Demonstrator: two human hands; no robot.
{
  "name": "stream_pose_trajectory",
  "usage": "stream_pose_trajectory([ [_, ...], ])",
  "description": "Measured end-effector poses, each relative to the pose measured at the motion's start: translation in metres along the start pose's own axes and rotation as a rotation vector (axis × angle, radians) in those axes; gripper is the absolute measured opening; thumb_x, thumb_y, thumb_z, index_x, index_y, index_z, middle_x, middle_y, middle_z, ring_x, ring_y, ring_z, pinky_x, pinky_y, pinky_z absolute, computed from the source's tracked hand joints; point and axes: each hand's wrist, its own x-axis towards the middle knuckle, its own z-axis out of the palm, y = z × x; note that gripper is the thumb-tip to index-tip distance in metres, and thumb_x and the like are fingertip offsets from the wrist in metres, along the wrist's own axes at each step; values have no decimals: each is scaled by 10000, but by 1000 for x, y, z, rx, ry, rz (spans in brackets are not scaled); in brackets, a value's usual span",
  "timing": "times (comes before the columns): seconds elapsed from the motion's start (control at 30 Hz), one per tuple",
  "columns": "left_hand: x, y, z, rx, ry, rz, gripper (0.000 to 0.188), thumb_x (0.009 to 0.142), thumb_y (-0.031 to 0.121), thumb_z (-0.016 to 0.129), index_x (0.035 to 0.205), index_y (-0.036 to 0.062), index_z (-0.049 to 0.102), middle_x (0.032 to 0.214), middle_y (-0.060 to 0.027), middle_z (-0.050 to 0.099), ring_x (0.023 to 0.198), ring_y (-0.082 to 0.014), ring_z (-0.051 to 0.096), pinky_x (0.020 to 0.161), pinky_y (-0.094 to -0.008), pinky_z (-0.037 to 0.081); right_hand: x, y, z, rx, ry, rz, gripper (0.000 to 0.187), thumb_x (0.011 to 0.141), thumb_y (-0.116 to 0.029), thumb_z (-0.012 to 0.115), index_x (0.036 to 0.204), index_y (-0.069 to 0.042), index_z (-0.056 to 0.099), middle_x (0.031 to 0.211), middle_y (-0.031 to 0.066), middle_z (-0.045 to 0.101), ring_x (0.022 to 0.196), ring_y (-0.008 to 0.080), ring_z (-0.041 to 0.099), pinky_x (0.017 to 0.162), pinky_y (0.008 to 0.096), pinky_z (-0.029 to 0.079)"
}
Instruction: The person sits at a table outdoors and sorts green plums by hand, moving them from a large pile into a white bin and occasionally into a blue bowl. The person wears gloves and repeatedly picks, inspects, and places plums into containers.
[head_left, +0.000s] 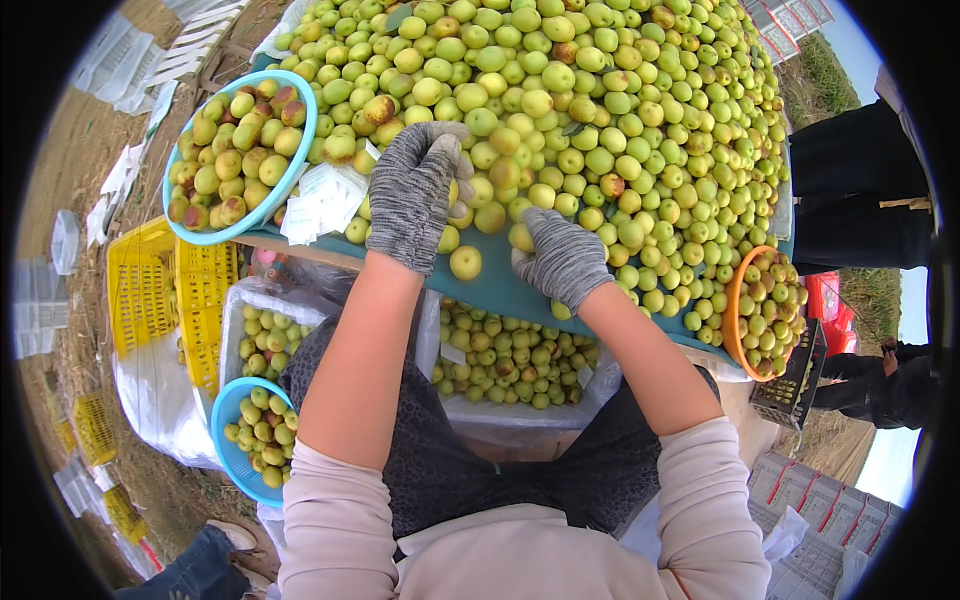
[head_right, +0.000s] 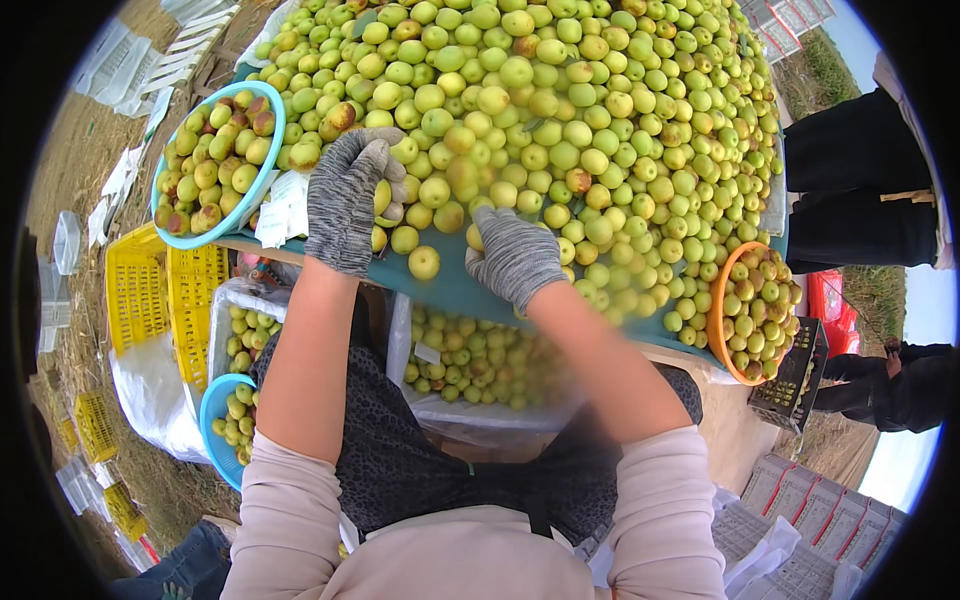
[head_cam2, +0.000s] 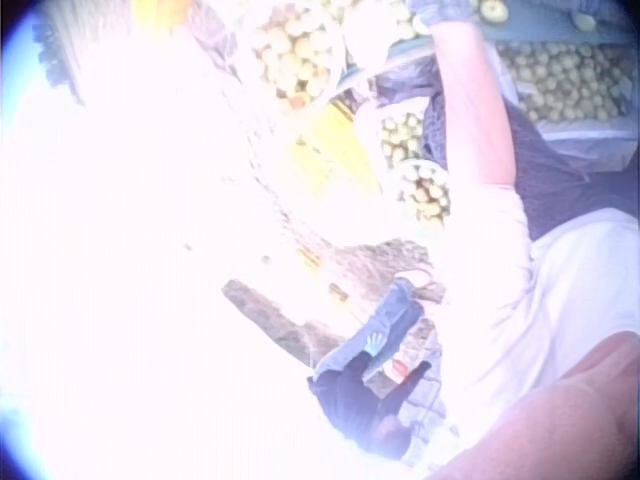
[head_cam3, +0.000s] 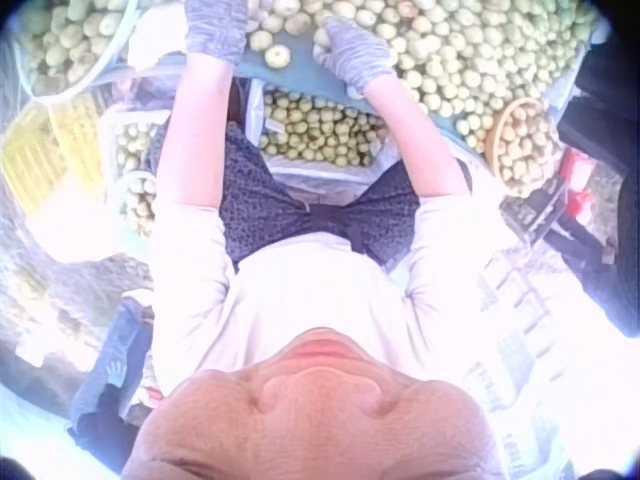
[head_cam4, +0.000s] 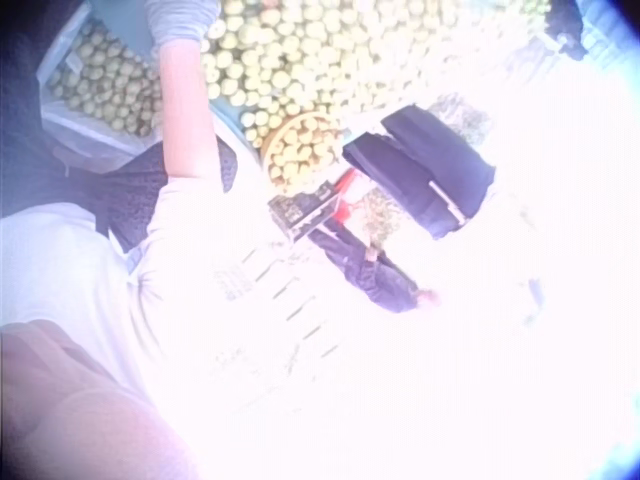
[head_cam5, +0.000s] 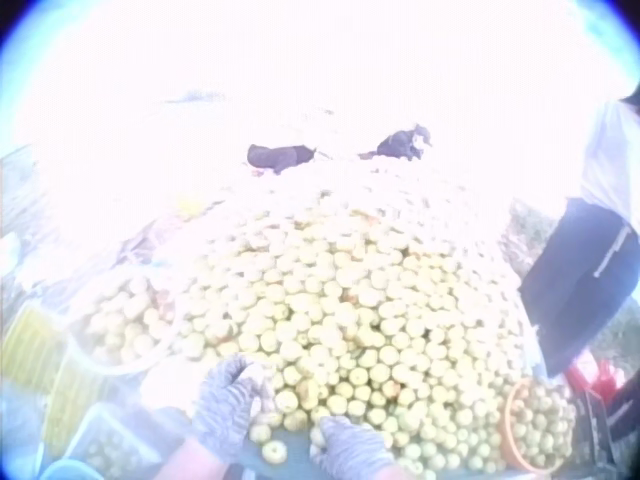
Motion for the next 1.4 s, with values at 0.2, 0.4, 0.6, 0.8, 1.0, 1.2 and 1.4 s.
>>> stream_pose_trajectory([
  [0.2, -8, 1, -12, -405, 143, -82, 286, 920, 143, 569, 1189, 46, 559, 897, -86, 615, 673, -156, 614, 508, -242, 518, 13, 10, -8, -101, 324, 141, 372, 869, -229, 587, 1224, -141, 516, 1181, 133, 546, 945, 307, 642, 743, 414, 554],
  [0.4, -31, -3, -20, -601, 139, -234, 504, 787, 62, 620, 1281, 65, 519, 1113, -83, 523, 898, -194, 573, 758, -359, 555, 9, -18, 31, 135, 362, -8, 293, 834, -96, 544, 1123, -123, 575, 1116, 129, 578, 971, 319, 619, 807, 428, 532],
  [0.6, -79, 6, -22, 598, -279, 426, 408, 840, 171, 627, 1241, 115, 578, 1015, -106, 600, 920, -217, 610, 821, -364, 533, -58, -36, 20, 2066, 107, 443, 411, 879, -146, 446, 1266, -16, 487, 1140, 116, 604, 781, 218, 613, 504, 324, 521],
  [0.8, -147, 7, -14, 1176, -601, 281, 514, 800, 368, 694, 1263, 181, 569, 1200, -145, 550, 1101, -309, 594, 928, -427, 490, -131, -62, 23, 2283, -14, 231, 622, 967, -485, 426, 1376, -18, 408, 1299, 125, 549, 1148, 276, 562, 969, 413, 469],
  [1.0, -192, -12, -92, 640, -70, 379, 496, 768, 308, 775, 1171, 104, 571, 1017, -99, 621, 1013, -246, 607, 864, -404, 501, -172, -55, 56, 1978, -162, 202, 640, 929, -514, 506, 1324, -11, 475, 1192, 155, 611, 987, 261, 634, 813, 384, 540],
  [1.2, -202, -95, -224, 66, 586, -160, 557, 793, 283, 788, 1201, 55, 486, 1005, -76, 612, 824, -174, 614, 649, -271, 541, -204, -30, 107, 2169, -168, 539, 467, 920, -416, 537, 1171, -25, 593, 986, 143, 675, 776, 249, 645, 680, 372, 547],
  [1.4, -208, -196, -250, -375, 665, -449, 418, 884, 295, 681, 1206, 88, 512, 1053, -101, 620, 784, -204, 615, 639, -378, 548, -237, 10, 203, 1745, -104, 523, 440, 919, -424, 539, 1153, -58, 608, 957, 125, 673, 764, 244, 636, 675, 360, 542],
])
